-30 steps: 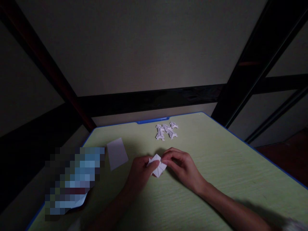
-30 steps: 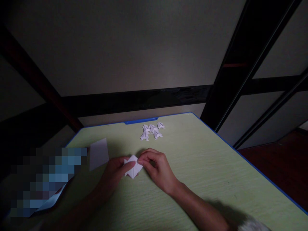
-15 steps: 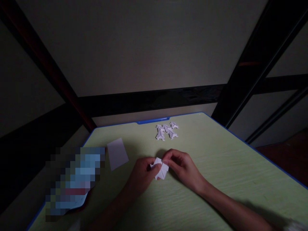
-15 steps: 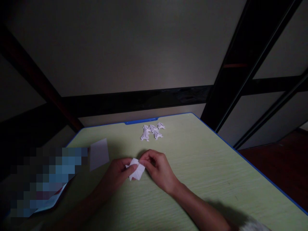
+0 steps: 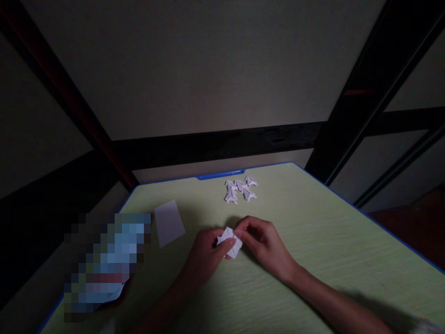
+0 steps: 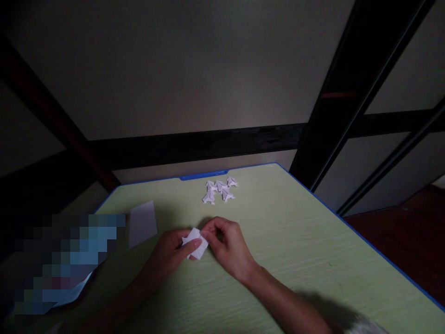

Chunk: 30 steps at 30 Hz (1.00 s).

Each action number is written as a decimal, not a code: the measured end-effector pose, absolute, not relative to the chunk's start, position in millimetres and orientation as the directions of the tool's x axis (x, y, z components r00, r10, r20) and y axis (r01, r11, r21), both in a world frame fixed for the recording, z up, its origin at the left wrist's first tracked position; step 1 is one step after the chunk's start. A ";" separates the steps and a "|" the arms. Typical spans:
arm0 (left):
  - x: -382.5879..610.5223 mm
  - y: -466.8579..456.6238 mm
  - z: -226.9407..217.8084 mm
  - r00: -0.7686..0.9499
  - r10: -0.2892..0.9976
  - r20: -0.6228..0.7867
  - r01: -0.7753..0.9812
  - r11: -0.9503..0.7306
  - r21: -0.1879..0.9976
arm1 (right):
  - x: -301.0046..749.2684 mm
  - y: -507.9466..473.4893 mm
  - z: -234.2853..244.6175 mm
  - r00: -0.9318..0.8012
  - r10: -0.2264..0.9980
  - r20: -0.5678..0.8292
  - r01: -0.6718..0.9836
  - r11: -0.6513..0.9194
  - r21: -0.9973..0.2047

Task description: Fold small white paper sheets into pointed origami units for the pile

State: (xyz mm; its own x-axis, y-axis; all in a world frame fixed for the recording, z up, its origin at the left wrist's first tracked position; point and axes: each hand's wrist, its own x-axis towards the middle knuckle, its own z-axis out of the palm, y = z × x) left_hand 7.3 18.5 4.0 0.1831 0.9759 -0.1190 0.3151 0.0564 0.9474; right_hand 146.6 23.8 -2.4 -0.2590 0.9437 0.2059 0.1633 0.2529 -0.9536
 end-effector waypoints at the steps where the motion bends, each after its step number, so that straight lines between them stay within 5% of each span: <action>1: 7.3 18.5 4.7 0.184 0.976 -0.115 0.307 0.054 0.950 | 146.6 23.8 -2.9 -0.256 0.945 0.205 0.168 0.253 -0.953; 9: 6.4 17.6 7.0 0.198 0.977 -0.077 0.256 0.024 0.966 | 146.0 26.7 -1.0 -0.273 0.951 0.145 0.047 0.164 -0.985; 17: 5.2 15.7 6.1 0.271 0.956 -0.111 0.206 0.055 0.977 | 149.3 28.0 -1.7 -0.479 0.874 0.082 0.085 0.139 -0.987; 26: 1.9 11.9 0.5 0.385 0.919 -0.089 0.139 0.037 0.990 | 149.1 29.5 -7.3 -0.565 0.824 -0.027 -0.245 -0.199 -0.949; 30: 2.8 15.6 0.1 0.320 0.946 -0.059 0.064 0.041 0.997 | 145.8 29.8 -5.8 -0.476 0.879 0.021 -0.303 -0.142 -0.942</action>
State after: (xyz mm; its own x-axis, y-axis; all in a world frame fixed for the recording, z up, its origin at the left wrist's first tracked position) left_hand 2.8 15.6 0.1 0.3199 0.9456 -0.0595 0.0638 0.0411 0.9971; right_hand 145.8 29.8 -5.8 -0.4756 0.8794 0.0206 -0.3035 -0.1421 -0.9422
